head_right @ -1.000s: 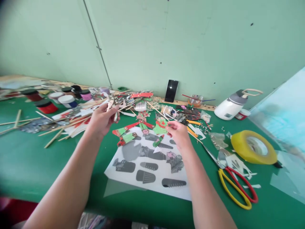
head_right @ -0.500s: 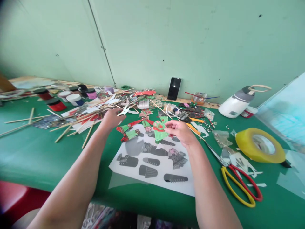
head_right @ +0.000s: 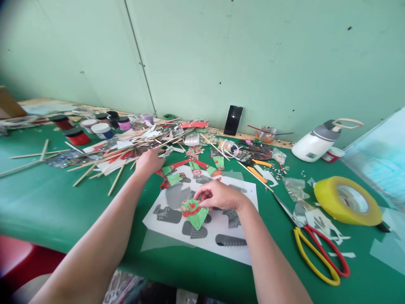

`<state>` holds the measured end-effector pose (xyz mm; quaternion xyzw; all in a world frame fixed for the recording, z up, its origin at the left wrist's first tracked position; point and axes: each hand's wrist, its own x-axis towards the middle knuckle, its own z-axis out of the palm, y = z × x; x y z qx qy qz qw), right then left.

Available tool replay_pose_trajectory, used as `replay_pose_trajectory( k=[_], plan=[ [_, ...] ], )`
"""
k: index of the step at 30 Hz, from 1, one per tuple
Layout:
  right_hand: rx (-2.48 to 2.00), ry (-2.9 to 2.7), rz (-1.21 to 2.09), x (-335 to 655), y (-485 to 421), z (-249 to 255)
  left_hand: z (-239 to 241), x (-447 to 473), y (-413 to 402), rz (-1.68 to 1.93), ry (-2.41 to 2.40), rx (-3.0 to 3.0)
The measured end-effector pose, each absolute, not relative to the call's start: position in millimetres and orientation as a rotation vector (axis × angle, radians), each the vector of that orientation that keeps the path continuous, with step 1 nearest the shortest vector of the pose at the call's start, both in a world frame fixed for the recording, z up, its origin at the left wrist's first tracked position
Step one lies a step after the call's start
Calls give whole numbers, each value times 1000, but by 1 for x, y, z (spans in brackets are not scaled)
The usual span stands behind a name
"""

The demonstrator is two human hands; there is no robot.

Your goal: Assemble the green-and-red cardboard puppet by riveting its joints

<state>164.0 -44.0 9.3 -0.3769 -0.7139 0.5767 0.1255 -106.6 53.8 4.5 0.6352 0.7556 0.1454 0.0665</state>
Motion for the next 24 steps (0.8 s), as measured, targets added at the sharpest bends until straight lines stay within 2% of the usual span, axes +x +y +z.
replay_pose_trajectory(
  k=[18,21,24],
  plan=[
    [-1197,-1865,1645,162,-40,1,-1,-110,58,400,2378,1879],
    [-1183,-1743,1631,162,-40,3,6,-105,53,581,2398,1924],
    [-1157,-1551,1509,163,-37,3,18,-91,42,1003,2228,2011]
  ],
)
